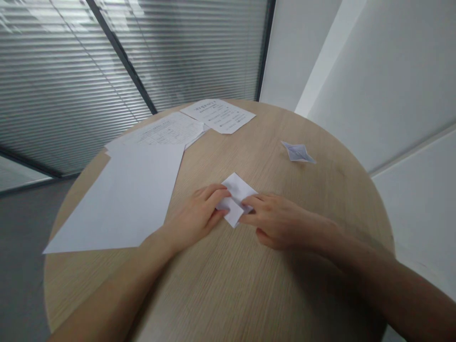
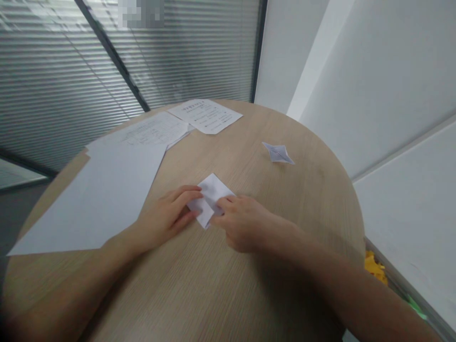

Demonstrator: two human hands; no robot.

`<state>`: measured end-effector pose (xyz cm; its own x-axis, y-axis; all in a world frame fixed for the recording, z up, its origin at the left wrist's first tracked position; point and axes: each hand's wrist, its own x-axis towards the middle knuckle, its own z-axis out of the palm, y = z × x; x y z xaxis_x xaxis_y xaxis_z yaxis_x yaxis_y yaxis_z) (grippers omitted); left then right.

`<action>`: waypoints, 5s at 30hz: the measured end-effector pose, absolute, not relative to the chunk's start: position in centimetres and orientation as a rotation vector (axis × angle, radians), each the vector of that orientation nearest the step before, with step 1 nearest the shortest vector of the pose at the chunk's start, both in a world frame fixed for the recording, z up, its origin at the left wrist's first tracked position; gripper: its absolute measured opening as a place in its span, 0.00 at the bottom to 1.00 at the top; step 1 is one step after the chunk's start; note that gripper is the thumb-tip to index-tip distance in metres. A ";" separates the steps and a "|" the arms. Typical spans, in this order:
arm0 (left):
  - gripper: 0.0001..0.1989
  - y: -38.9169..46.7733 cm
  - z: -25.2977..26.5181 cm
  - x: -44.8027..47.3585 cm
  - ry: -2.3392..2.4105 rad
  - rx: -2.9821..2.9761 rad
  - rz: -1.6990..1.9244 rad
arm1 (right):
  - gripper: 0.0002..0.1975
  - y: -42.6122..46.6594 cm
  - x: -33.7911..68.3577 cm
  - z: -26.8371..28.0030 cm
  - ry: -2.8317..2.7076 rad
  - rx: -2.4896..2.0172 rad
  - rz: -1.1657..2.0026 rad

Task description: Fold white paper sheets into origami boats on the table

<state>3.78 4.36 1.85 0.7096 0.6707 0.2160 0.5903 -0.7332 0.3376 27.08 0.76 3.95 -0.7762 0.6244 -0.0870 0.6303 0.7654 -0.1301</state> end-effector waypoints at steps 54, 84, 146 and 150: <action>0.08 3.4 2.2 3.6 1.110 2.592 1.164 | 0.04 3.4 29.7 2.9 3.694 1.430 -0.844; 0.10 3.6 0.8 5.6 1.336 2.783 0.532 | 0.10 3.8 26.2 -0.2 3.054 1.798 0.087; 0.10 5.1 0.9 3.7 0.616 2.719 0.472 | 0.19 4.5 26.9 0.0 2.791 1.808 0.328; 0.05 5.2 0.8 3.9 0.755 2.725 0.385 | 0.19 4.4 27.1 0.3 2.851 1.896 0.344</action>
<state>3.90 5.17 0.82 0.8274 0.5329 0.1772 0.4563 -0.8219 0.3410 27.09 4.41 0.29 -0.3619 0.8632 0.3522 0.9222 0.3868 -0.0005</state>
